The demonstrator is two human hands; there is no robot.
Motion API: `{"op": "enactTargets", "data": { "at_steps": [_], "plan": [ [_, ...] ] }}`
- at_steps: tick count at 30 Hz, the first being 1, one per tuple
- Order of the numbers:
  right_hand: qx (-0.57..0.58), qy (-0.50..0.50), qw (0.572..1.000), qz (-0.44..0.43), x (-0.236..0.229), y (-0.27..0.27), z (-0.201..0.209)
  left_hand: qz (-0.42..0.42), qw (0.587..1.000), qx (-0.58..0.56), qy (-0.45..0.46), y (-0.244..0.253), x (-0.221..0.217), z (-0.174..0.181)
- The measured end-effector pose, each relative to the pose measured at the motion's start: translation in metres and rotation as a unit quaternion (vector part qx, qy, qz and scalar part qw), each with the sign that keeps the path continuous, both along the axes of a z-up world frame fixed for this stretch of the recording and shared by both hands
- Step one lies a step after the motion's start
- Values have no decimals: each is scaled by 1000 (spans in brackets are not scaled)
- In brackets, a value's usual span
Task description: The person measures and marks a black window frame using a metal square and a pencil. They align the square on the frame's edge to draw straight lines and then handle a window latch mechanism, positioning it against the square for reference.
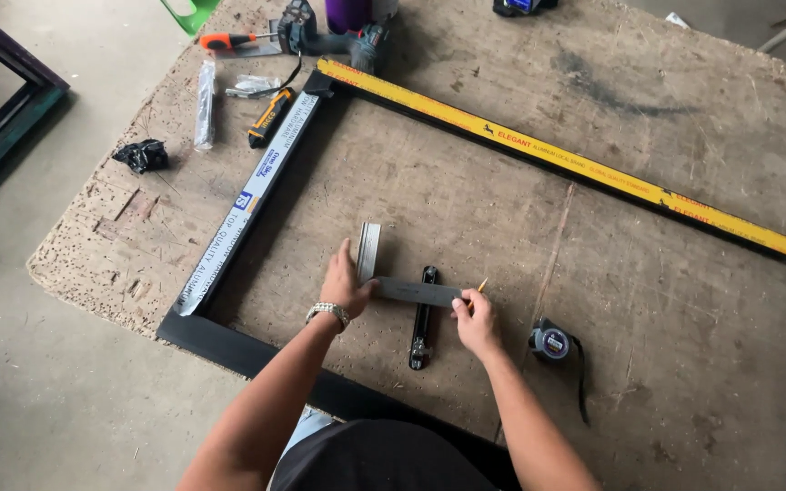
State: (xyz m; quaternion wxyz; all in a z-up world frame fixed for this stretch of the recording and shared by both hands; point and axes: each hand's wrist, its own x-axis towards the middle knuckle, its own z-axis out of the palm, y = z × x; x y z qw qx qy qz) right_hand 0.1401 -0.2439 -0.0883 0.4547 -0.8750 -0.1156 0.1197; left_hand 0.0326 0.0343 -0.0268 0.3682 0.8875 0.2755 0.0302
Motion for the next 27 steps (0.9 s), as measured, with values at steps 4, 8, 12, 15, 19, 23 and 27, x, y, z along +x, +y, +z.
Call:
{"op": "enactTargets", "data": {
  "at_steps": [4,8,12,15,19,23,27],
  "plan": [
    [77,108,990,-38,7,-5,6,26,990,-127,61,-8,19,-56],
    [154,139,975,-83,12,-30,0,-14,993,-120,7,-13,27,-85],
    [187,98,971,-110,8,-53,-13,-85,986,-143,12,-30,20,-52],
    [178,77,976,-100,5,-54,-5,-85,988,-115,49,-25,27,-68],
    [164,70,980,-91,8,-50,-7,-75,989,-97,80,-17,33,-89],
    [156,61,982,-91,6,-49,-1,-71,987,-138,48,-19,21,-57],
    [144,43,985,-89,8,-46,2,-59,985,-159,18,-19,17,-41]
  ]
}}
